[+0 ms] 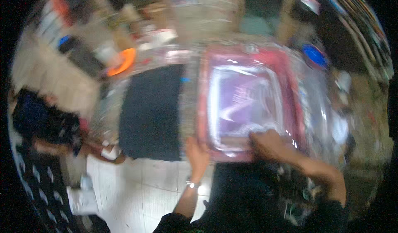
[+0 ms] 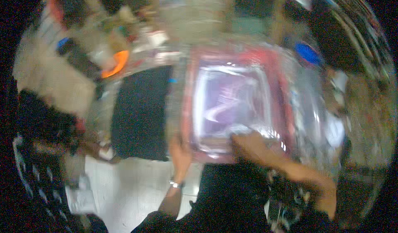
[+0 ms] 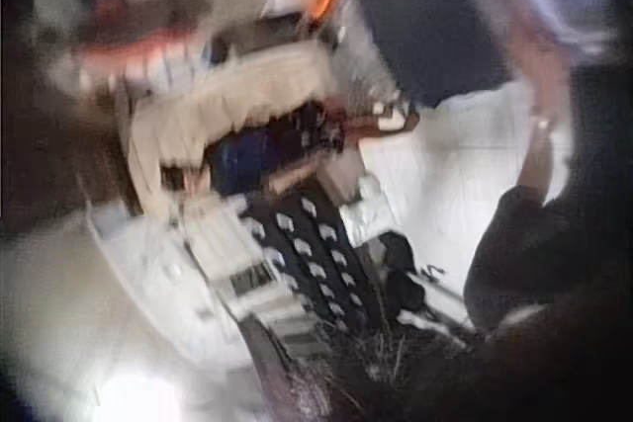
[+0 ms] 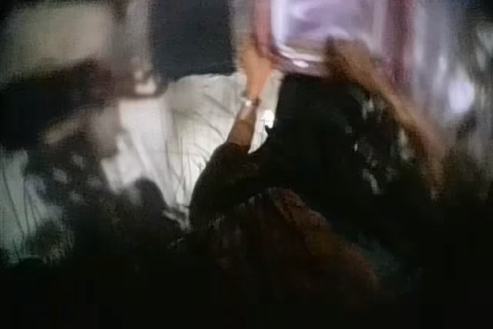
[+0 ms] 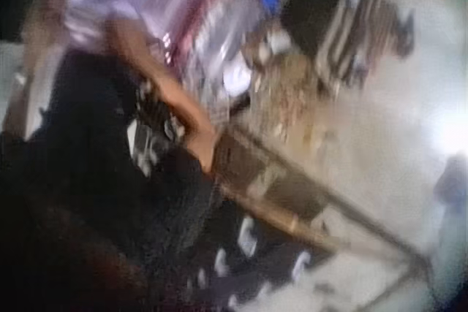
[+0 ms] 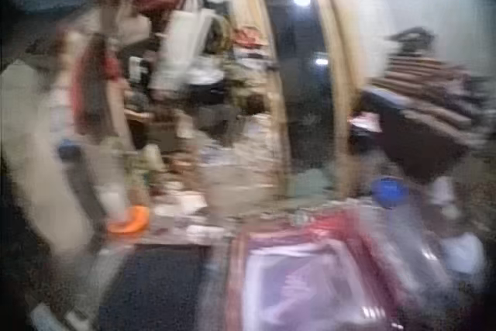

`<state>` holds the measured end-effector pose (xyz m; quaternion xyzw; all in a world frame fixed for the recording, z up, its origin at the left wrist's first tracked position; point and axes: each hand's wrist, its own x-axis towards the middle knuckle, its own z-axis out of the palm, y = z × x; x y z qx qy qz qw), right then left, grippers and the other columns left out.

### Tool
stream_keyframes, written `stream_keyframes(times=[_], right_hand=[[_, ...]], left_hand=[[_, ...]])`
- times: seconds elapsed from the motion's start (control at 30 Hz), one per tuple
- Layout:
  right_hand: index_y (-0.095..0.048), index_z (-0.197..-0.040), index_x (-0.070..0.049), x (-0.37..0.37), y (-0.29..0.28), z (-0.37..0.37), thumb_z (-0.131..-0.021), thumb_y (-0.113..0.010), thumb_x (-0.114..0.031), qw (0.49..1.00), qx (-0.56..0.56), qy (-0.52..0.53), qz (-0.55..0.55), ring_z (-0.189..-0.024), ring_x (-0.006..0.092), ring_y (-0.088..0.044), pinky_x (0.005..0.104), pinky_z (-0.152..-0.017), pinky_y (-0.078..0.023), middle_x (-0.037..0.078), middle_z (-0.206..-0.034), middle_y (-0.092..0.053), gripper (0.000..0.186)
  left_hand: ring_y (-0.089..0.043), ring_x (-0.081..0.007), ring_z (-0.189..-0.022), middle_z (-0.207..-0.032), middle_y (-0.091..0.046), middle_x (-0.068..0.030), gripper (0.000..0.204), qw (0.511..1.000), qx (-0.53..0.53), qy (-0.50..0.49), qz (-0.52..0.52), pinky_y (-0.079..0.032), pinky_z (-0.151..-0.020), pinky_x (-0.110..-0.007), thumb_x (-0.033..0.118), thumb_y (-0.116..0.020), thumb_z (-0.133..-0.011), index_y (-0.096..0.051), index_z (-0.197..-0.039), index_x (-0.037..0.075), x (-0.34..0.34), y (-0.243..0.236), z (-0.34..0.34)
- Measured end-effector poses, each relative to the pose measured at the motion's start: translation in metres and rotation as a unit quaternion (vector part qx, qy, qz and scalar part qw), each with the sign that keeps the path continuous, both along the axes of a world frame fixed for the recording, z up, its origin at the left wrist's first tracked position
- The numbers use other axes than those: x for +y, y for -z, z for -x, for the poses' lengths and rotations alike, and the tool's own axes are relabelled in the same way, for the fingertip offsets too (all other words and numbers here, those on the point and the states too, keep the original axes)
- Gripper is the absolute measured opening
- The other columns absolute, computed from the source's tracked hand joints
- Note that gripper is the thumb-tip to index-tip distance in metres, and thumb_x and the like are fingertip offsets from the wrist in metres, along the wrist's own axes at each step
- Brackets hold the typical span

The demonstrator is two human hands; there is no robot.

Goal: The person performs screen printing on black shirts by placing them on a board, lowering a screen, and using a squeegee to apply white ink. They repeat this process for multiple shirts, lifting the screen and setting the printed shirts aside.

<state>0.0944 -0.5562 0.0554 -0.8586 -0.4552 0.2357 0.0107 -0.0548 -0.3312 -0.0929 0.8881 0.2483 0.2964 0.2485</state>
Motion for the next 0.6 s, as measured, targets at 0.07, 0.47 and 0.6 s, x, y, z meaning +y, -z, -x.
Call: stream_keyframes(times=[0.07,0.47,0.6], right_hand=[[-0.060,-0.107,-0.009,-0.020,0.028,0.003,-0.092,-0.059,-0.035,0.990,-0.129,-0.017,-0.058,-0.078,0.0364,-0.070,0.0523,-0.073,-0.053,0.015,-0.089,-0.072,0.030],[-0.062,-0.098,-0.007,-0.001,0.034,-0.063,-0.092,-0.062,-0.038,0.979,-0.144,-0.018,-0.141,-0.067,0.0401,-0.068,0.0549,-0.066,-0.052,0.018,-0.075,-0.069,0.032],[-0.063,-0.115,-0.011,0.050,0.034,-0.184,-0.089,-0.064,-0.037,0.973,-0.208,0.014,-0.100,-0.072,0.0403,-0.069,0.0560,-0.065,-0.053,0.019,-0.081,-0.069,0.037]], left_hand=[[-0.058,-0.0448,-0.103,-0.110,-0.059,-0.0299,0.036,0.997,0.023,0.011,0.069,-0.044,-0.090,-0.053,0.024,-0.052,-0.099,-0.054,-0.119,-0.006,-0.015,-0.030,-0.018],[-0.057,-0.0430,-0.106,-0.112,-0.059,-0.0298,0.041,0.992,0.098,-0.016,0.083,-0.043,-0.093,-0.050,0.022,-0.056,-0.095,-0.052,-0.127,-0.004,-0.019,-0.016,-0.023],[-0.055,-0.0432,-0.112,-0.121,-0.058,-0.0289,0.046,0.988,0.019,0.019,0.155,-0.041,-0.098,-0.050,0.023,-0.058,-0.094,-0.052,-0.129,-0.005,-0.016,-0.051,-0.024]])
